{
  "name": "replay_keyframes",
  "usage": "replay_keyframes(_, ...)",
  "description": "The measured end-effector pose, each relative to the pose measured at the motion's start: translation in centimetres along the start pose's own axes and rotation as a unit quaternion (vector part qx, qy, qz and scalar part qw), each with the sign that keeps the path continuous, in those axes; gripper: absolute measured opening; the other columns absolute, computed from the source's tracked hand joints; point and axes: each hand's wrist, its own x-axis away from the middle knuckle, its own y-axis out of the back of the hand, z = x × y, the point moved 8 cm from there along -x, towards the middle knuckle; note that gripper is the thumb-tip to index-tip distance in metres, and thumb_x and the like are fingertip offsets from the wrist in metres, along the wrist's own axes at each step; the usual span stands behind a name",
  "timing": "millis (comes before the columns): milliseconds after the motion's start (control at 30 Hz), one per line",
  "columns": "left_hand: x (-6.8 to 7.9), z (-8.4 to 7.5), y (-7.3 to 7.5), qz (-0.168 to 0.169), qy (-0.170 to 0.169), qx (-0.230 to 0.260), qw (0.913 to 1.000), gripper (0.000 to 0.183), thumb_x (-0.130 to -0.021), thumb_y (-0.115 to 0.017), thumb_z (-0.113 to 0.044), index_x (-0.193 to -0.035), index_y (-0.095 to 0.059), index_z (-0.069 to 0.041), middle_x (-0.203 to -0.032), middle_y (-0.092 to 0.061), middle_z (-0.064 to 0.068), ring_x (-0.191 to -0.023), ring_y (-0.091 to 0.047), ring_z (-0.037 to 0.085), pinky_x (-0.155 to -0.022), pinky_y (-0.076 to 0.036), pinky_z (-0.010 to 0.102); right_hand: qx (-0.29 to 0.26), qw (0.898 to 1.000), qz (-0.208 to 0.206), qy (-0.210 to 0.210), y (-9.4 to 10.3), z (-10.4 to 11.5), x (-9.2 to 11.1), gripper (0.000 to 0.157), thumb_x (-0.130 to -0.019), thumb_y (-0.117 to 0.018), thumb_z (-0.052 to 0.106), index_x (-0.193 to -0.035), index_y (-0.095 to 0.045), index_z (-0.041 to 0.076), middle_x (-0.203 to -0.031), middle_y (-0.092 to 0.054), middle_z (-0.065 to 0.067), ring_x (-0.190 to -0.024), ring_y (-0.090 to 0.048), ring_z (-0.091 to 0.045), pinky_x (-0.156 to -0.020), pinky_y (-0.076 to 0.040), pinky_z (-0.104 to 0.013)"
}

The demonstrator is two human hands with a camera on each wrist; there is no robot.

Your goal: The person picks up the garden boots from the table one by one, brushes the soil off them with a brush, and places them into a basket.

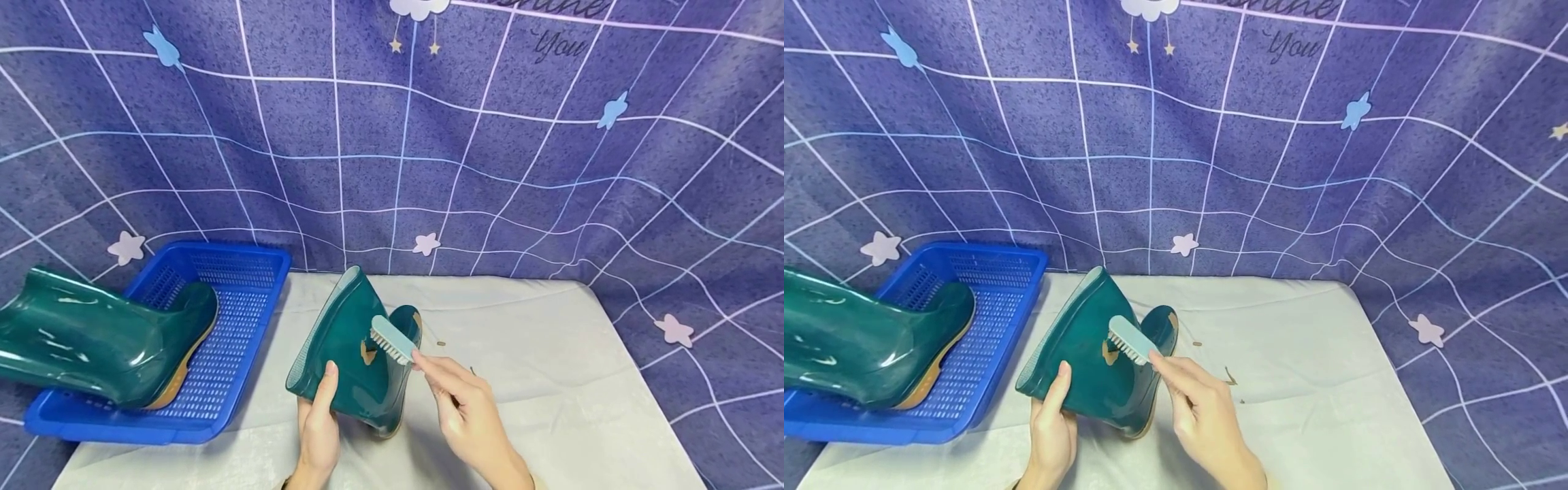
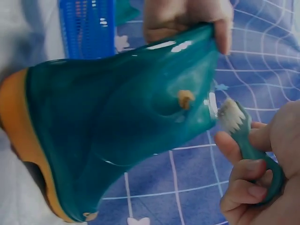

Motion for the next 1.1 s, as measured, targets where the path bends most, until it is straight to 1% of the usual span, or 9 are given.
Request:
replay_keyframes(133, 0.1, 0.1, -0.1, 0.005, 0.003, -0.006, 1.0000, 0.026, -0.115, -0.043, -0.018, -0.137, -0.057, -0.020, -0.125, -0.070, -0.014, -0.120, -0.065, 0.003, -0.107, -0.052, 0.018, 0.060, 0.998, 0.012, 0.032, -1.0, 0.2, 0.1, 0.052, -0.094, -0.065, -0.013, -0.138, -0.073, 0.015, -0.118, -0.078, 0.000, -0.083, -0.062, -0.005, -0.071, -0.050, -0.012)
replay_keyframes(267, -0.1, 0.1, 0.2, -0.008, 0.005, -0.004, 0.9999, 0.024, -0.115, -0.043, -0.020, -0.136, -0.055, -0.021, -0.123, -0.069, -0.013, -0.118, -0.065, 0.004, -0.105, -0.052, 0.019, 0.082, 0.995, 0.045, 0.043, -1.4, 0.0, 0.3, 0.053, -0.094, -0.067, -0.010, -0.138, -0.073, 0.018, -0.116, -0.079, 0.004, -0.080, -0.059, -0.002, -0.072, -0.050, -0.012)
replay_keyframes(367, -0.2, 0.0, 0.4, -0.015, 0.007, 0.001, 0.9999, 0.024, -0.115, -0.043, -0.021, -0.137, -0.054, -0.021, -0.125, -0.067, -0.014, -0.120, -0.063, 0.003, -0.106, -0.051, 0.018, 0.081, 0.996, 0.032, 0.030, -0.7, -0.4, 0.2, 0.051, -0.094, -0.066, -0.011, -0.135, -0.075, 0.018, -0.114, -0.079, 0.004, -0.079, -0.058, -0.001, -0.070, -0.049, -0.012)
replay_keyframes(533, -0.1, -0.1, 0.2, -0.001, 0.001, -0.008, 1.0000, 0.025, -0.116, -0.043, -0.019, -0.137, -0.055, -0.019, -0.125, -0.068, -0.013, -0.122, -0.063, 0.003, -0.108, -0.049, 0.017, 0.061, 0.998, -0.008, 0.007, -0.3, -0.9, 0.0, 0.048, -0.095, -0.066, -0.012, -0.135, -0.075, 0.013, -0.113, -0.079, -0.002, -0.075, -0.055, -0.003, -0.064, -0.045, -0.009)
replay_keyframes(633, 0.0, 0.0, 0.1, 0.003, -0.002, -0.012, 0.9999, 0.024, -0.115, -0.043, -0.019, -0.135, -0.057, -0.019, -0.122, -0.069, -0.012, -0.119, -0.064, 0.003, -0.106, -0.051, 0.018, 0.056, 0.998, -0.003, 0.024, -1.2, -0.7, 0.2, 0.051, -0.094, -0.065, -0.014, -0.136, -0.074, 0.011, -0.116, -0.078, -0.004, -0.078, -0.057, -0.005, -0.067, -0.045, -0.009)
replay_keyframes(767, -0.2, 0.0, 0.3, -0.006, -0.001, -0.010, 0.9999, 0.023, -0.115, -0.043, -0.020, -0.135, -0.055, -0.020, -0.122, -0.068, -0.013, -0.116, -0.065, 0.004, -0.103, -0.053, 0.019, 0.056, 0.997, 0.026, 0.050, -2.0, -0.2, 0.3, 0.052, -0.092, -0.065, -0.014, -0.136, -0.075, 0.014, -0.116, -0.078, -0.001, -0.079, -0.058, -0.004, -0.070, -0.046, -0.008)
replay_keyframes(867, -0.3, -0.1, 0.4, -0.013, 0.002, -0.002, 0.9999, 0.023, -0.116, -0.043, -0.021, -0.134, -0.056, -0.022, -0.121, -0.068, -0.013, -0.114, -0.066, 0.004, -0.102, -0.054, 0.019, 0.051, 0.998, 0.030, 0.038, -1.6, -0.3, 0.2, 0.052, -0.093, -0.065, -0.013, -0.135, -0.075, 0.016, -0.115, -0.079, 0.002, -0.080, -0.059, -0.003, -0.071, -0.048, -0.010)
replay_keyframes(1000, -0.1, -0.1, 0.1, -0.004, 0.003, -0.006, 1.0000, 0.023, -0.116, -0.043, -0.020, -0.135, -0.056, -0.020, -0.122, -0.068, -0.013, -0.118, -0.065, 0.003, -0.105, -0.052, 0.018, 0.045, 0.999, -0.005, 0.010, -0.8, -1.0, 0.1, 0.050, -0.095, -0.064, -0.014, -0.135, -0.075, 0.014, -0.115, -0.079, 0.000, -0.079, -0.058, -0.003, -0.067, -0.046, -0.010)
replay_keyframes(1100, 0.2, 0.0, -0.2, 0.003, -0.001, -0.018, 0.9998, 0.024, -0.115, -0.043, -0.019, -0.136, -0.056, -0.016, -0.124, -0.069, -0.012, -0.120, -0.064, 0.003, -0.107, -0.050, 0.017, 0.043, 0.999, -0.006, 0.009, -1.2, -1.0, 0.2, 0.049, -0.096, -0.064, -0.013, -0.137, -0.074, 0.013, -0.117, -0.078, -0.002, -0.078, -0.057, -0.004, -0.066, -0.044, -0.008)
